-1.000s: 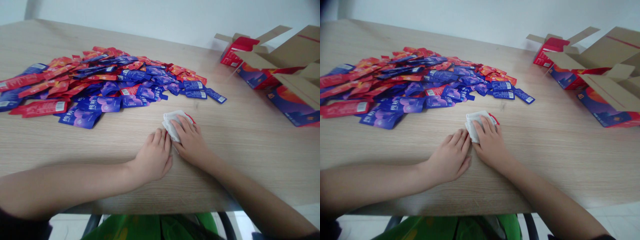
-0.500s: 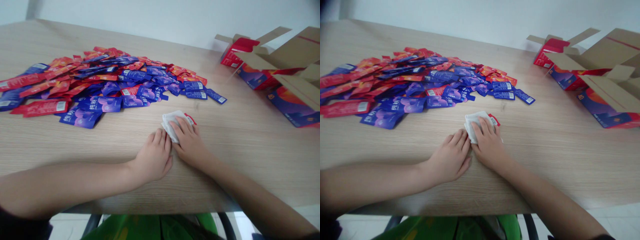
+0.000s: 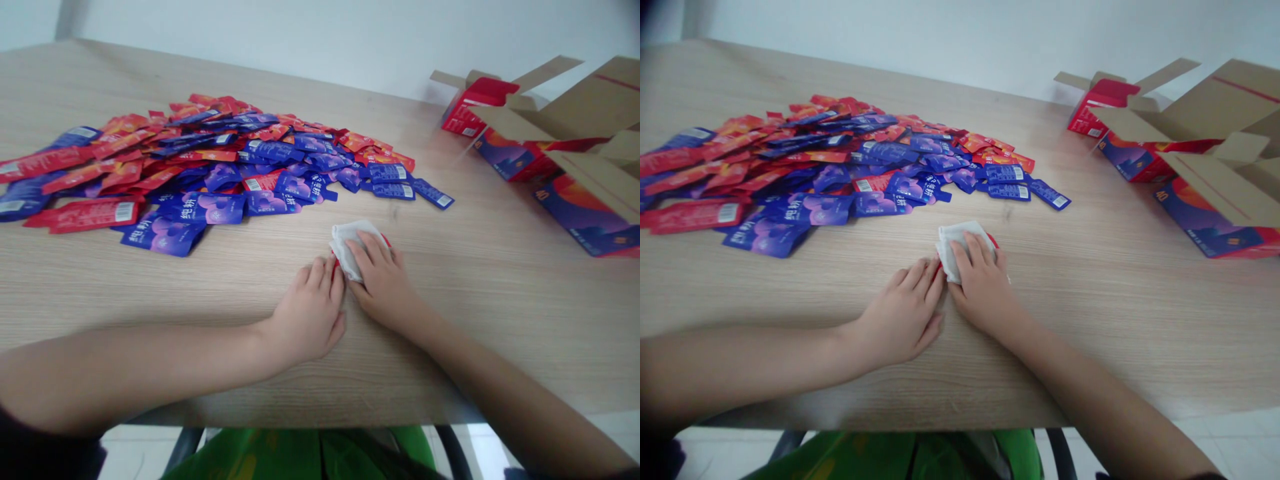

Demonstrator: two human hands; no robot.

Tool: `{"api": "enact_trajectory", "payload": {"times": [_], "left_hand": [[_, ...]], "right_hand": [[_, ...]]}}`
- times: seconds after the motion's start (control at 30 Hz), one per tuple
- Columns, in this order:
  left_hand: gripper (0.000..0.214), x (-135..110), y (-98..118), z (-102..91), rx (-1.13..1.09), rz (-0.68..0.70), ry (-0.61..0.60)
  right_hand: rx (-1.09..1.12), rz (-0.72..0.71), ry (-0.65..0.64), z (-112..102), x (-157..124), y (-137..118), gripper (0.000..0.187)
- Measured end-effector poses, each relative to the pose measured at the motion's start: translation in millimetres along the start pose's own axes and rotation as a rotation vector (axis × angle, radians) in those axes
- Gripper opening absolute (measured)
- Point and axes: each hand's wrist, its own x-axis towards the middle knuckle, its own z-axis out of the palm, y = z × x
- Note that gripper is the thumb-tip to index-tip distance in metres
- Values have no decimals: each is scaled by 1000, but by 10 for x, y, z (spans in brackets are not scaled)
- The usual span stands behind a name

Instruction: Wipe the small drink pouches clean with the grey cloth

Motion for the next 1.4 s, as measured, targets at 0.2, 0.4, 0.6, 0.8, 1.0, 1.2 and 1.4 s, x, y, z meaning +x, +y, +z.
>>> {"api": "enact_trajectory", "payload": {"times": [0.2, 0.4, 0.6, 0.8, 1.0, 1.2, 1.4], "left_hand": [[65, 12, 0, 16, 6, 6, -3], [66, 2, 10, -2, 16, -4, -25], [62, 11, 5, -14, 6, -2, -13], [66, 9, -6, 3, -8, 7, -9], [67, 1, -5, -9, 2, -1, -23], [64, 6, -2, -8, 5, -4, -13], [66, 15, -5, 18, 11, 6, -17]], "right_hand": [[24, 36, -9, -34, 23, 133, 57], [10, 143, 37, -5, 60, 242, 55], [-3, -35, 2, -9, -8, -11, 56], [39, 55, -18, -68, 32, 199, 56], [11, 135, 17, -44, 60, 262, 55], [0, 25, -35, -49, 17, 67, 56], [18, 132, -4, -62, 65, 247, 55]]}}
